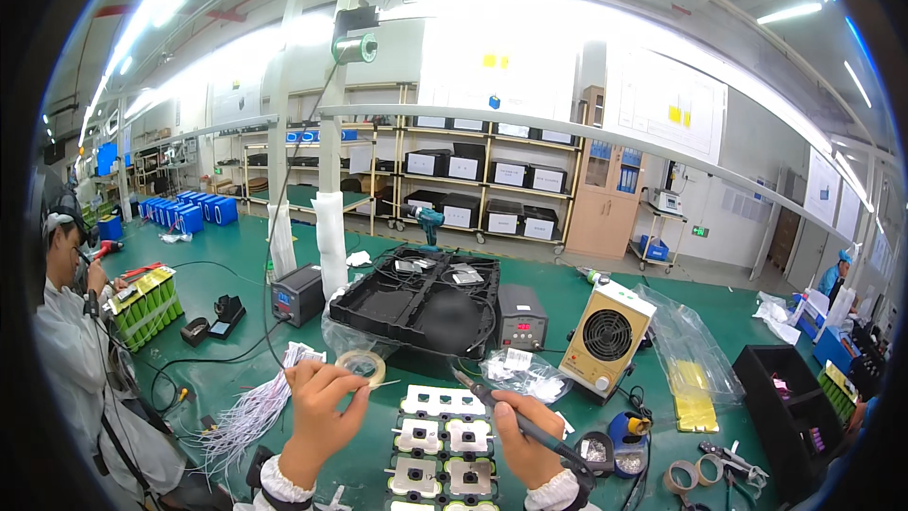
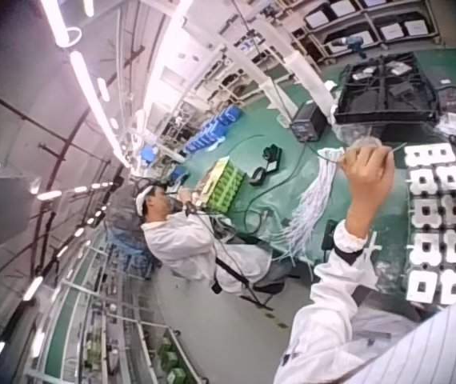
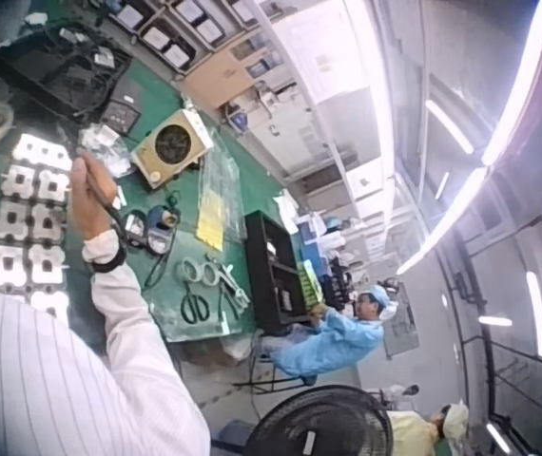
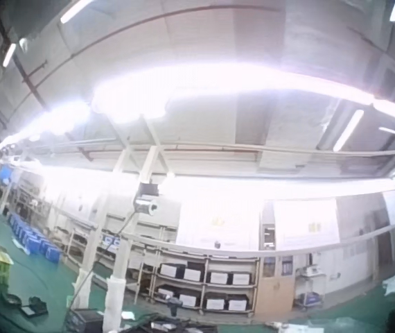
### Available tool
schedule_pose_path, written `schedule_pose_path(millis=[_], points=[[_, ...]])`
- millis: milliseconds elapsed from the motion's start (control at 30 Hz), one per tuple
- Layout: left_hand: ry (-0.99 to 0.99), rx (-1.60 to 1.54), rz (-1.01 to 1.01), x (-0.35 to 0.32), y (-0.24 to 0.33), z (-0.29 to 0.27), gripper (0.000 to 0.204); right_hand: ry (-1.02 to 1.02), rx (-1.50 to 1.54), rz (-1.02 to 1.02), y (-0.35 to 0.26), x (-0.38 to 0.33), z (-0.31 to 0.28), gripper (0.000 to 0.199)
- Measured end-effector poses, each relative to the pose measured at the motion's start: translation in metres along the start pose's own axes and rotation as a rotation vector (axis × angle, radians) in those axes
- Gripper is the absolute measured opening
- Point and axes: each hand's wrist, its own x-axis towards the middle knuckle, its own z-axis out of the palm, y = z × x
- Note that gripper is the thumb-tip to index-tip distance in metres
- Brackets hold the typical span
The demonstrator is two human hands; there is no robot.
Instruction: Soldering metal strips to connect individual cells in a battery pack assembly.
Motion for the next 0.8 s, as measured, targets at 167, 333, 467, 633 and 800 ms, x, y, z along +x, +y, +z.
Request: schedule_pose_path(millis=[167, 333, 467, 633, 800], points=[[0.033, -0.062, -0.206, -0.047, -0.003, -0.011, 0.016, -0.147, 0.136, 0.110, -0.015, -0.004, -0.010, 0.029], [0.093, 0.140, -0.127, -0.067, 0.004, 0.005, 0.010, -0.229, 0.216, 0.149, -0.041, -0.021, -0.010, 0.027], [0.088, 0.183, -0.067, -0.071, 0.001, 0.001, 0.010, -0.284, 0.095, 0.040, -0.053, -0.023, -0.007, 0.025], [0.075, 0.132, -0.075, -0.075, -0.001, 0.000, 0.011, -0.361, 0.063, -0.005, -0.056, -0.019, -0.003, 0.021], [0.056, 0.106, -0.052, -0.074, -0.001, 0.002, 0.010, -0.394, 0.059, -0.008, -0.058, -0.019, 0.000, 0.021]])
